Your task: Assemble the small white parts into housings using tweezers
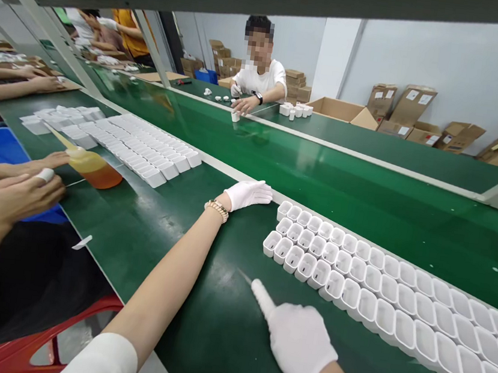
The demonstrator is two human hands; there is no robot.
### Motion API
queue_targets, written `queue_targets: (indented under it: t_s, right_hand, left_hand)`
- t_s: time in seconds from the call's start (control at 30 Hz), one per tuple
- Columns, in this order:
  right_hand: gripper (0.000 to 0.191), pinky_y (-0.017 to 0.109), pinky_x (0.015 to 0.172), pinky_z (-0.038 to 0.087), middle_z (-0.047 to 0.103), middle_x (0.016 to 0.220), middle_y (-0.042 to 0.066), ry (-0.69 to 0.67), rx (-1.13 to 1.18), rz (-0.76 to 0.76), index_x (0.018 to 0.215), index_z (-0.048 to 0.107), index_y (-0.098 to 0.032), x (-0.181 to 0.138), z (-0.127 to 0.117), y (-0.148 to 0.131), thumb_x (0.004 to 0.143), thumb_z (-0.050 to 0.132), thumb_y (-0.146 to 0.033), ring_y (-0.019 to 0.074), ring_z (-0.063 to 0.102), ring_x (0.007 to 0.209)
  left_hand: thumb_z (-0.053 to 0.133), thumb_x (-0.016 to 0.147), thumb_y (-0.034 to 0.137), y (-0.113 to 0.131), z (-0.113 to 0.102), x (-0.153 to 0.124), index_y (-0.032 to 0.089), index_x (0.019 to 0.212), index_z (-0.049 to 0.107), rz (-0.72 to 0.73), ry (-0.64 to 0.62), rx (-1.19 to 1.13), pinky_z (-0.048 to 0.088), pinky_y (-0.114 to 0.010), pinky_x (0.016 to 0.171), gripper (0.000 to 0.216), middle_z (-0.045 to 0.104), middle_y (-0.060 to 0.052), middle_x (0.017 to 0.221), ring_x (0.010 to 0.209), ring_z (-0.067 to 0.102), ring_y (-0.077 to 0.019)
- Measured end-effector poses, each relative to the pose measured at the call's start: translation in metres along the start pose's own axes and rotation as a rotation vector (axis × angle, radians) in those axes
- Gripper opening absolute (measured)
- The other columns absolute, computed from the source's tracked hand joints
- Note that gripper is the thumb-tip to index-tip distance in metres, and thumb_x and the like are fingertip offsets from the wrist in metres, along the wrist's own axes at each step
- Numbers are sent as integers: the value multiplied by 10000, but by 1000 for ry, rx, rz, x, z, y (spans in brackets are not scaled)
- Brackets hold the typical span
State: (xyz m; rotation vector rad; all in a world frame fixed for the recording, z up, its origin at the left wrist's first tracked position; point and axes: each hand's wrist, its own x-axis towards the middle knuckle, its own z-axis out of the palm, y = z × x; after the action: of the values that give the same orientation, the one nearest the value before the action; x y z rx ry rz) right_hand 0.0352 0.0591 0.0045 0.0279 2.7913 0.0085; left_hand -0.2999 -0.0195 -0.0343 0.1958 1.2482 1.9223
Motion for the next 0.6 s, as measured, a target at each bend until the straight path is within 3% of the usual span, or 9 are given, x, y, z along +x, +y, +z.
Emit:
queue_targets:
  t_s: [0.1,0.23,0.43,0.6]
  right_hand:
    - [741,244,463,306,595,578,-8,-44,83,-27,1448,404,-394,-3,2,-5,769,522,-122,163,547,459]
    - [537,246,456,315,569,548,-1,-52,147,-35,1337,537,-429,-12,9,-21,844,497,-218,174,549,458]
    - [708,236,469,314,581,559,-5,-71,114,-41,1434,440,-366,-7,-1,-9,776,559,-134,159,547,468]
    - [485,250,466,335,612,593,16,-70,152,-9,1288,598,-403,-11,8,-14,850,525,-206,190,582,504]
  left_hand:
    - [543,932,433,0,0,0,279,1241,580,0,8,-3,504,-449,954,347,565,-99,1329,1157,566,-240]
    - [568,924,400,0,1,1,266,1219,593,-4,21,17,506,-456,944,325,573,-100,1317,1156,564,-247]
    - [574,925,380,4,5,0,273,1218,590,-5,29,65,511,-444,936,313,572,-95,1313,1149,568,-242]
    - [577,925,365,7,9,-1,262,1194,600,15,21,123,527,-429,905,289,587,-90,1282,1113,582,-232]
